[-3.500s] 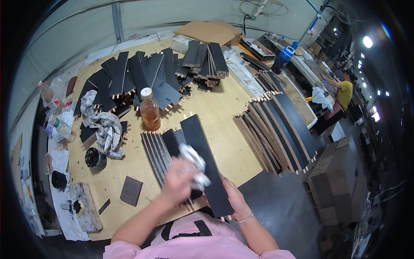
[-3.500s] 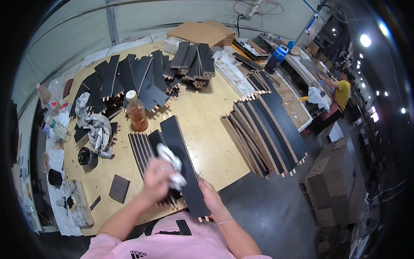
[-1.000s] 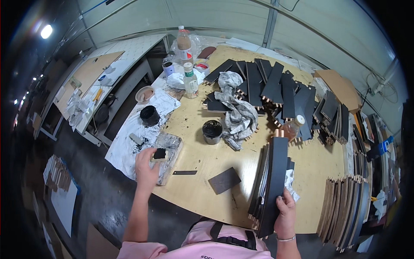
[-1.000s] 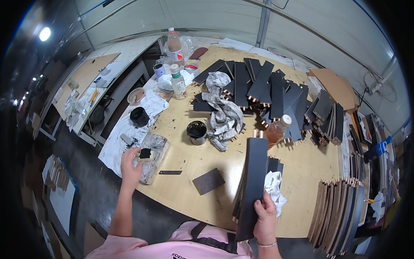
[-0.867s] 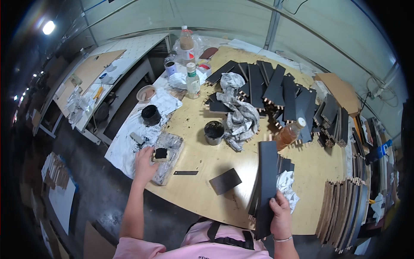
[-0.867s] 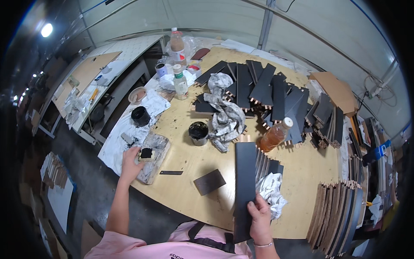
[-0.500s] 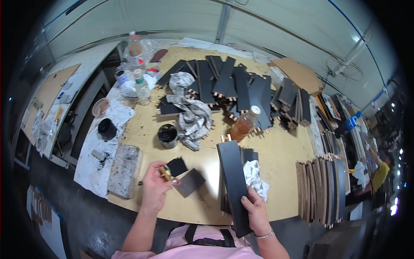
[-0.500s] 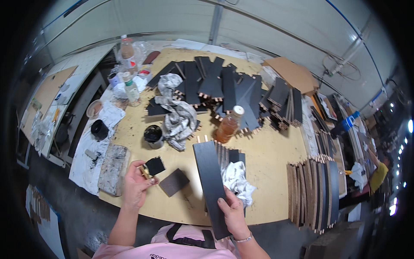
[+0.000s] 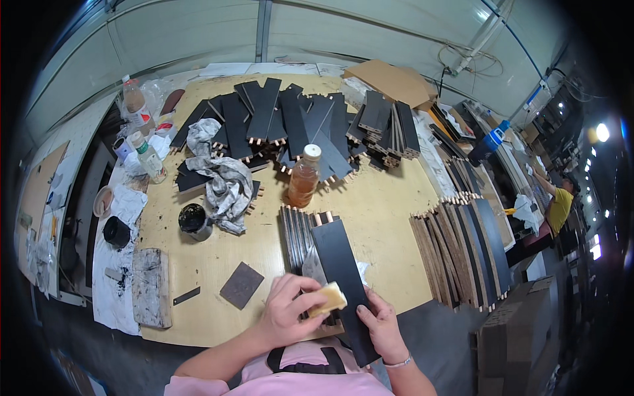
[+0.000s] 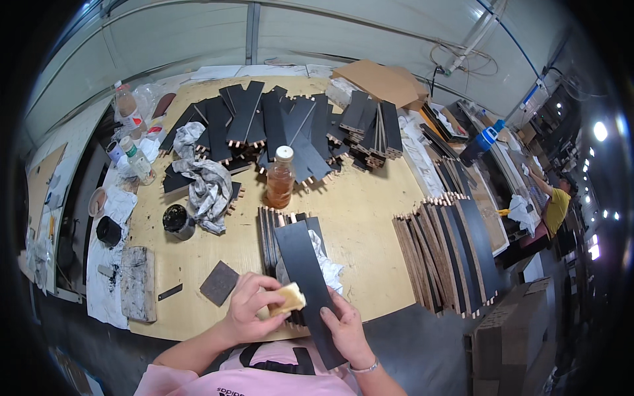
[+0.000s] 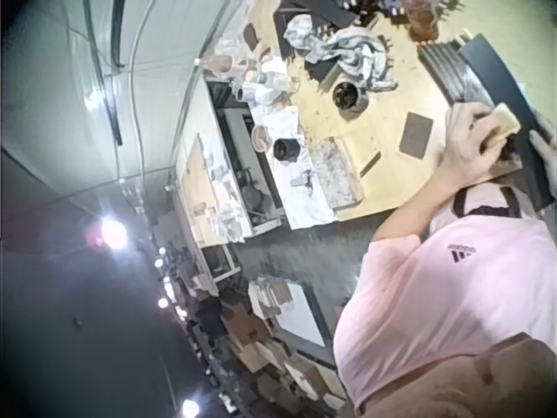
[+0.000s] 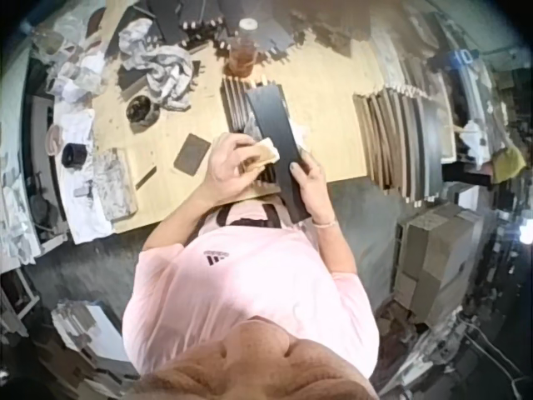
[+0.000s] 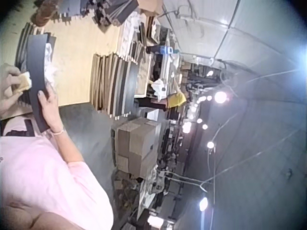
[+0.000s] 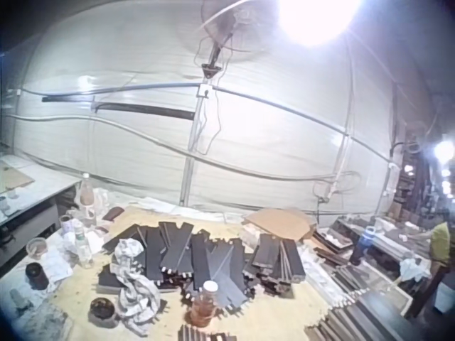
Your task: The person pours liquid from a bottle onto a cloth, then wipes, sands, and touches up wooden slats using the cloth, a sanding pad, and a sponge applicator. They place the wooden slats onto a stack on the table.
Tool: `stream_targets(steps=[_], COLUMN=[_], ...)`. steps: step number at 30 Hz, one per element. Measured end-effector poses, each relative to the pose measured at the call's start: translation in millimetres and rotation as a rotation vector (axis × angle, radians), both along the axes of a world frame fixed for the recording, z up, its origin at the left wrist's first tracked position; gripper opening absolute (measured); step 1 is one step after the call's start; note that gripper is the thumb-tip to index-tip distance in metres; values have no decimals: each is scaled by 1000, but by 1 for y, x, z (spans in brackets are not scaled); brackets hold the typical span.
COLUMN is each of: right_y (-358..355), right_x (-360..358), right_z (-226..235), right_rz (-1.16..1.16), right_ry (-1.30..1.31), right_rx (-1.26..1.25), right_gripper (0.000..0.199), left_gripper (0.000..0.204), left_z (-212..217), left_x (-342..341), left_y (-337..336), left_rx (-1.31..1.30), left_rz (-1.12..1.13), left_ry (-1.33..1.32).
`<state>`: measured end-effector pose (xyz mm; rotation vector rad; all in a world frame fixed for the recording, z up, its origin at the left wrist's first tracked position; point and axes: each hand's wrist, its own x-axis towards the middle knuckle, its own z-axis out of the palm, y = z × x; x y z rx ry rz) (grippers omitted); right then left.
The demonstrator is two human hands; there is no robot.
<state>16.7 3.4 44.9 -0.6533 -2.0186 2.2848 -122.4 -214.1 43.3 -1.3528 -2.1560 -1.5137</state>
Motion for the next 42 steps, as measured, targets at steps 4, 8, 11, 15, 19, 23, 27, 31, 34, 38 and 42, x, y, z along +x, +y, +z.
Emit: stream_targets(steps=[4,8,11,15,19,23,27,31,34,38,42], right_y=[6,9,13,22,27,22,32,40,41,43,60], right_x=[9,12,12,1,-18,-32,-50,-58,-59,-66,-65], right_z=[0,-8,-12,-7,9,7,12,9,2,2,6], right_rz=[21,40,17,-45,-71,-79,-190,-285,-281,-300,-318], right_ry=[13,16,3,38,70,79,164,167,176,194,230], right_rx=[47,60,62,66,66,-40,-186,-181,-208,-244,-189], right_gripper=[56,57,57,57,56,58,58,51,55,55,55], left_gripper=[46,45,44,40,42,47,44,43,40,40,39], left_z=[-1,12,-2,-28,-28,-3,-24,-33,-12,-17,-33], left_x=[-64,-82,-56,19,5,-51,11,41,0,-9,29], left_y=[15,20,26,19,26,60,51,30,50,63,26], left_rx=[24,99,90,28,58,108,70,37,90,55,-10], left_rz=[162,296,252,-69,-49,154,-133,-302,-68,-112,-320], left_ry=[119,38,40,-104,-73,14,6,-142,-114,-74,-59])
